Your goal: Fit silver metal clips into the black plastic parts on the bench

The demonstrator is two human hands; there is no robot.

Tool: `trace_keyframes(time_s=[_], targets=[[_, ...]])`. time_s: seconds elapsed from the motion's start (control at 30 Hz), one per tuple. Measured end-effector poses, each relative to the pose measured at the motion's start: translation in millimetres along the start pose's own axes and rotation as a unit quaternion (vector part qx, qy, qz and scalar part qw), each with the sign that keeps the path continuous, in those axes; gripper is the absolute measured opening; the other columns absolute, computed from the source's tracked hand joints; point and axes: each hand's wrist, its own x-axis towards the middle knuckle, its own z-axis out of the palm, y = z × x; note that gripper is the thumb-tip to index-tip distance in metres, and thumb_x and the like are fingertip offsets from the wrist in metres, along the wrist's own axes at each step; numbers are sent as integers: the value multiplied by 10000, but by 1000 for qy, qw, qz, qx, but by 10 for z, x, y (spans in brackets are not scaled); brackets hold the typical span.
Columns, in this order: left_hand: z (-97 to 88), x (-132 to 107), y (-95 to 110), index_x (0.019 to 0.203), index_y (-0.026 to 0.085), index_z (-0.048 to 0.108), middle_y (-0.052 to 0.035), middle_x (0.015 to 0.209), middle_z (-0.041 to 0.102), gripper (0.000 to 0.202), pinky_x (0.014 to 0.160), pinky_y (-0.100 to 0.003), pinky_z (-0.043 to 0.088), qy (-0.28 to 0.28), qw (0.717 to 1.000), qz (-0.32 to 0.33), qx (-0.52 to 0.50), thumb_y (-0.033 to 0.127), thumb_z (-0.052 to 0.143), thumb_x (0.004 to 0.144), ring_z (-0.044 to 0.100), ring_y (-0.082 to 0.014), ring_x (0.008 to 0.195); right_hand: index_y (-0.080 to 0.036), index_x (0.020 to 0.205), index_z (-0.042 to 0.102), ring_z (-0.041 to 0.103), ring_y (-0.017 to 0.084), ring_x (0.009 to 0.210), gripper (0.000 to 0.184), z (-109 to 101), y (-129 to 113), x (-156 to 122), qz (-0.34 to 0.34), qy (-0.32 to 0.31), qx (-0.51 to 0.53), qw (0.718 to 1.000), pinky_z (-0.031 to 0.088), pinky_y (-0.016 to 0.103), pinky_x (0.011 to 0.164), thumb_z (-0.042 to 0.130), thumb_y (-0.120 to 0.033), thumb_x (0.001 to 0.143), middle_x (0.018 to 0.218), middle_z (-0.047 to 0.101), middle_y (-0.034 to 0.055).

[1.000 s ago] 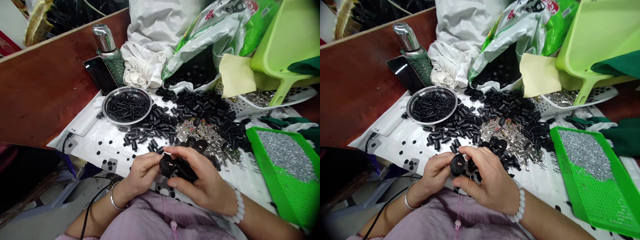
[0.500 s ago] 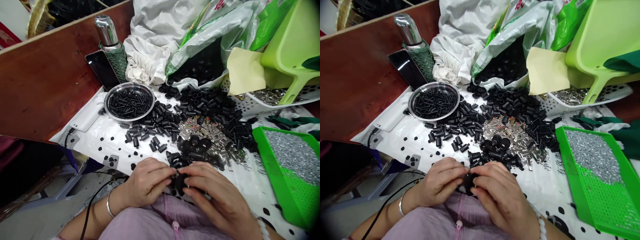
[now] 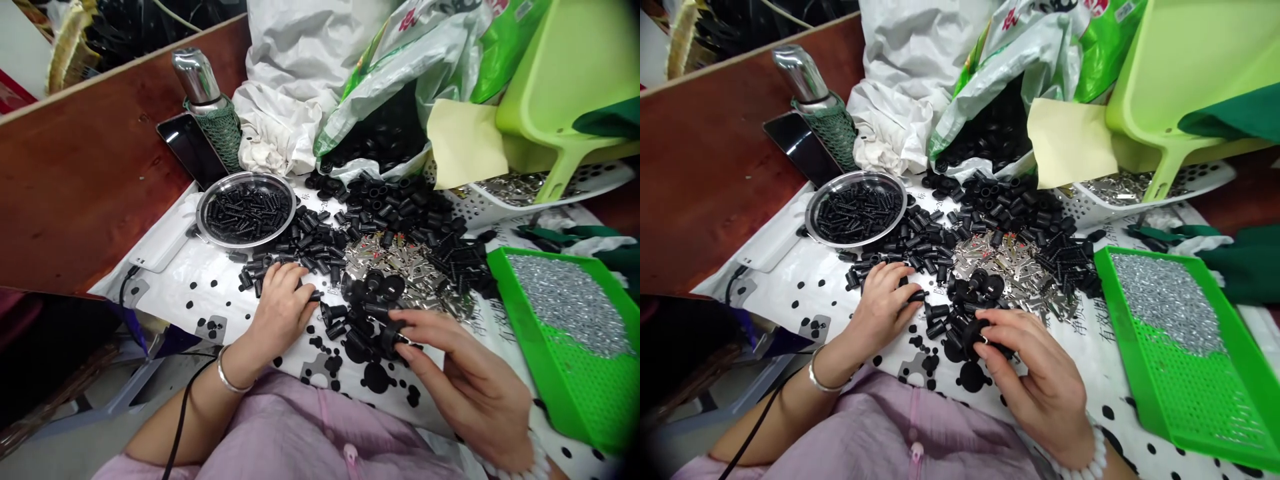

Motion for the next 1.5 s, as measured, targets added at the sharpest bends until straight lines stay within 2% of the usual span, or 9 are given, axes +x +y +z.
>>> trace_keyframes(time_s=[0.2, 0.37, 0.63, 0.73, 0.87, 1.0, 1.27, 1.4, 1.5], targets=[[-194, -31, 0, 1091, 176, 568, -112, 1113, 569, 238, 952, -449, 370, 23, 982, 44, -181, 211, 527, 859, 499, -227, 1066, -198, 965, 571, 612, 224, 952, 242, -22, -81, 200, -54, -34, 8, 998, 490, 439, 833, 575, -54, 770, 1012, 648, 91], [-313, -83, 131, 1130, 184, 560, -67, 962, 639, 257, 942, -373, 394, -44, 933, 60, -352, 226, 491, 886, 567, -183, 946, -194, 934, 563, 640, 192, 889, 180, -66, -219, 453, -158, -91, -14, 983, 477, 433, 870, 550, -86, 791, 962, 686, 83], [-398, -106, 210, 1032, 147, 612, -59, 814, 594, 243, 679, -246, 450, -152, 877, 34, -455, 273, 450, 902, 542, -136, 719, -169, 915, 600, 637, 171, 886, 113, 15, -242, 488, -243, -159, -80, 954, 465, 406, 907, 536, -131, 831, 983, 695, 86], [-412, -97, 234, 946, 134, 632, -43, 757, 579, 245, 620, -221, 437, -178, 846, 2, -502, 299, 458, 895, 514, -116, 655, -178, 907, 591, 640, 167, 881, 110, 53, -233, 516, -218, -183, -48, 958, 490, 383, 875, 499, -144, 857, 978, 692, 86], [-366, -111, 239, 940, 118, 630, -45, 751, 591, 274, 596, -215, 443, -217, 778, -77, -584, 338, 478, 881, 518, -107, 637, -185, 942, 570, 633, 167, 894, 116, 49, -225, 580, -135, -211, 11, 968, 530, 339, 791, 479, -164, 873, 962, 680, 84], [-324, -109, 226, 916, 106, 619, -35, 716, 575, 290, 585, -220, 436, -218, 735, -130, -629, 363, 495, 863, 505, -107, 623, -135, 1177, 493, 614, 201, 983, 320, 16, -247, 590, -185, -223, -90, 953, 517, 371, 844, 486, -264, 884, 1060, 659, 129], [-392, -70, 198, 797, 111, 611, 10, 629, 495, 183, 537, -196, 377, -233, 753, -98, -608, 228, 483, 854, 432, -90, 573, -105, 1238, 476, 584, 199, 1047, 374, 33, -211, 512, -278, -246, -216, 903, 505, 382, 883, 506, -232, 887, 1140, 626, 147], [-375, -106, 199, 817, 113, 609, 3, 657, 506, 183, 553, -201, 386, -217, 756, -102, -609, 215, 465, 863, 445, -93, 589, -84, 1223, 478, 586, 203, 1052, 382, 117, -185, 502, -284, -228, -202, 909, 524, 364, 858, 525, -240, 878, 1101, 642, 150], [-351, -133, 212, 839, 119, 619, -3, 687, 521, 188, 574, -199, 390, -164, 808, -75, -562, 211, 458, 875, 461, -95, 612, -76, 1153, 510, 653, 185, 878, 332, 203, -202, 516, -251, -189, -185, 931, 563, 310, 723, 488, -287, 898, 935, 690, 133]])
